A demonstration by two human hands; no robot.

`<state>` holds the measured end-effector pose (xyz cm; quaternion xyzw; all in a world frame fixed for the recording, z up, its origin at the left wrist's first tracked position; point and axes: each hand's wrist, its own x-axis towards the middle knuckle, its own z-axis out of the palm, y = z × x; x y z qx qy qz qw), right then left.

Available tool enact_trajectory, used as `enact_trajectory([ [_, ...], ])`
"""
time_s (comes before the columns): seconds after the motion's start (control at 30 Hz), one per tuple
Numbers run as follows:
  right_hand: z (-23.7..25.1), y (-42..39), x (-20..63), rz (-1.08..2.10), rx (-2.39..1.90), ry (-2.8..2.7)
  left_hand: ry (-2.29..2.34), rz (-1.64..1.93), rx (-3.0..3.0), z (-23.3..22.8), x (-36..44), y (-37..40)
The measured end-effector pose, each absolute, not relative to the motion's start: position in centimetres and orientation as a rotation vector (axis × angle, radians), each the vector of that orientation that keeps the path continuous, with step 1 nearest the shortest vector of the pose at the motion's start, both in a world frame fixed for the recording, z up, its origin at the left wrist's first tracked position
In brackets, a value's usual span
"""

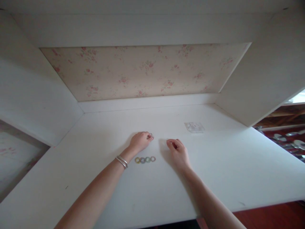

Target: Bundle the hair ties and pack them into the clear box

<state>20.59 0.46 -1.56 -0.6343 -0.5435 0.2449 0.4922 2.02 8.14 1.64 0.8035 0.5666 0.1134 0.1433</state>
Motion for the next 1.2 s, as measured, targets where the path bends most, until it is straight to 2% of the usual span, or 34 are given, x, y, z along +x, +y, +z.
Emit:
enact_trajectory([
  [0.37, -1.6, 0.4, 20.7, 0.628, -1.541, -1.327, 1.622, 0.496, 2.167, 2.1, 1.1, 7.6],
  [0.53, -1.3, 0.3, 20.7, 0.64, -1.528, -1.317, 1.421, 0.539, 2.18, 3.1, 0.0, 5.9],
  [0.97, -1.3, 0.2, 20.6, 0.638, -1.517, -1.321, 1.275, 0.045, 2.186, 5.6, 0.5, 2.4],
  [1.2, -1.3, 0.3, 20.6, 0.662, -1.502, -1.321, 1.251, 0.004, 2.238, 5.0, 1.0, 2.8],
])
